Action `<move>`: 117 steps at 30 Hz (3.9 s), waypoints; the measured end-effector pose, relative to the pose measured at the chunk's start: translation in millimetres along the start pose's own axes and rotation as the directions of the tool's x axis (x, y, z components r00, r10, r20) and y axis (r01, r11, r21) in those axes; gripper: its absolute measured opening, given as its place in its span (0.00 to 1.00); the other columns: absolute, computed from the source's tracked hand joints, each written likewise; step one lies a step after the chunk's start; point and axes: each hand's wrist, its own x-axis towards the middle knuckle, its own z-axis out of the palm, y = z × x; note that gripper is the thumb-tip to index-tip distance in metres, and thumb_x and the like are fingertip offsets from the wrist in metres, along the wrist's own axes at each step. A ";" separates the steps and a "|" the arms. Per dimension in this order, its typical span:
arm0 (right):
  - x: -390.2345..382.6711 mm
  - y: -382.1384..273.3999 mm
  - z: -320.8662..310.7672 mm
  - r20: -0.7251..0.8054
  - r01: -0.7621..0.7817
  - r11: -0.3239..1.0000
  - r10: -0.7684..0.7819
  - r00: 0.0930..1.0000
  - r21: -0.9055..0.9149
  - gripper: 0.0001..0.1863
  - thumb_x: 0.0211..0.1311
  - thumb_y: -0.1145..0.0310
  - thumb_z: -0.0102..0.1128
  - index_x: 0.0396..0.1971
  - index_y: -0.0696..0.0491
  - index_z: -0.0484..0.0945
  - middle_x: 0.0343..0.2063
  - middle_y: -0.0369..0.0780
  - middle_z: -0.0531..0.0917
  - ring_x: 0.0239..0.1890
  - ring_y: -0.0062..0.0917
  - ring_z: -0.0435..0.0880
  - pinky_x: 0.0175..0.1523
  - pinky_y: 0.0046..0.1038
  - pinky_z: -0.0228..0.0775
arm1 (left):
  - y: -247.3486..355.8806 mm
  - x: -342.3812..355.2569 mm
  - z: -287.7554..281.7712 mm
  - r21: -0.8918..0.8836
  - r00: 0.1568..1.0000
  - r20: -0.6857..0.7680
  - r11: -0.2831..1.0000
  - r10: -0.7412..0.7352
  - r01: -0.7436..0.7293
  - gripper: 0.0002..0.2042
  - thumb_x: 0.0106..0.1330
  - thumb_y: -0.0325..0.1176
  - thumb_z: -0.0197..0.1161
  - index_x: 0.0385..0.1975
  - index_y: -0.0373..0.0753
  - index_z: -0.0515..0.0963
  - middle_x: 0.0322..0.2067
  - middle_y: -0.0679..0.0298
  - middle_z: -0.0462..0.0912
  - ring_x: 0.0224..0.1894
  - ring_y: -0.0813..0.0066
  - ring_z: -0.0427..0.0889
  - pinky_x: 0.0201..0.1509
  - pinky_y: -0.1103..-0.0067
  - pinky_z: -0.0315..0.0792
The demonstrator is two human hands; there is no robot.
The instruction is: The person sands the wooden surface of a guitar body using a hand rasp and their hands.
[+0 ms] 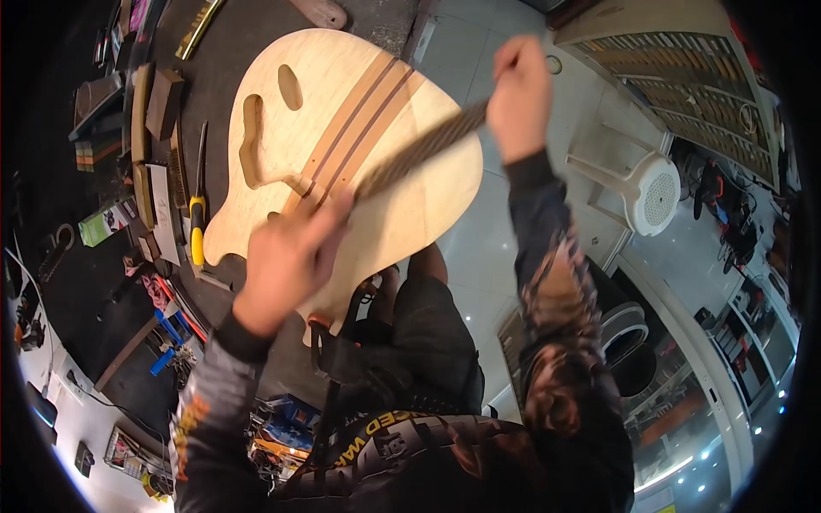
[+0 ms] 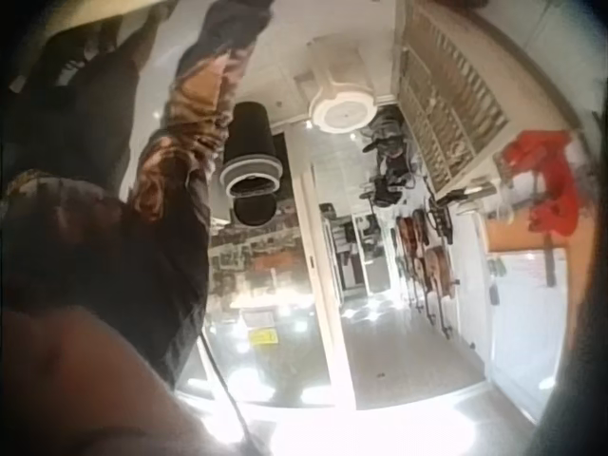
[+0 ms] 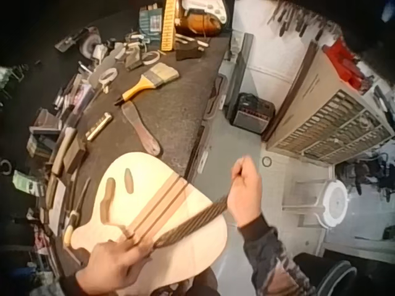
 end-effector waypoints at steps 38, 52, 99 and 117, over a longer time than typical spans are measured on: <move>-100.5 -59.8 -18.4 0.205 0.015 0.983 0.024 0.979 -0.184 0.30 0.90 0.61 0.47 0.80 0.65 0.65 0.77 0.59 0.73 0.82 0.54 0.67 0.86 0.44 0.56 | 56.1 -254.9 -62.2 -0.816 0.562 -0.237 0.476 -0.793 0.328 0.19 0.81 0.23 0.66 0.68 0.31 0.78 0.47 0.66 0.86 0.49 0.82 0.83 0.56 0.82 0.76; -416.6 -9.7 -316.4 0.148 -0.279 0.095 0.973 -0.176 -0.956 0.25 0.79 0.72 0.48 0.71 0.54 0.80 0.64 0.49 0.87 0.51 0.40 0.92 0.57 0.45 0.81 | 101.4 -423.1 -40.2 -0.757 0.563 -0.356 0.583 -0.746 0.294 0.17 0.76 0.23 0.71 0.62 0.32 0.83 0.41 0.62 0.91 0.42 0.79 0.87 0.52 0.78 0.81; -308.3 172.7 -464.8 0.834 0.259 0.795 0.543 0.097 -0.548 0.21 0.71 0.61 0.64 0.57 0.54 0.88 0.54 0.54 0.91 0.61 0.51 0.88 0.69 0.45 0.79 | 359.9 -477.6 358.7 -0.514 0.071 0.477 -0.213 -0.876 0.831 0.22 0.71 0.43 0.76 0.49 0.27 0.87 0.33 0.48 0.92 0.30 0.56 0.92 0.38 0.62 0.84; -32.6 -68.2 -102.2 0.956 0.832 0.555 -0.237 0.172 -0.012 0.45 0.63 0.77 0.68 0.82 0.53 0.64 0.84 0.55 0.59 0.85 0.52 0.60 0.85 0.47 0.60 | 394.1 -394.4 347.1 -0.730 -0.133 0.525 -0.524 -0.841 0.439 0.15 0.77 0.38 0.71 0.49 0.31 0.80 0.26 0.62 0.81 0.23 0.68 0.82 0.25 0.66 0.79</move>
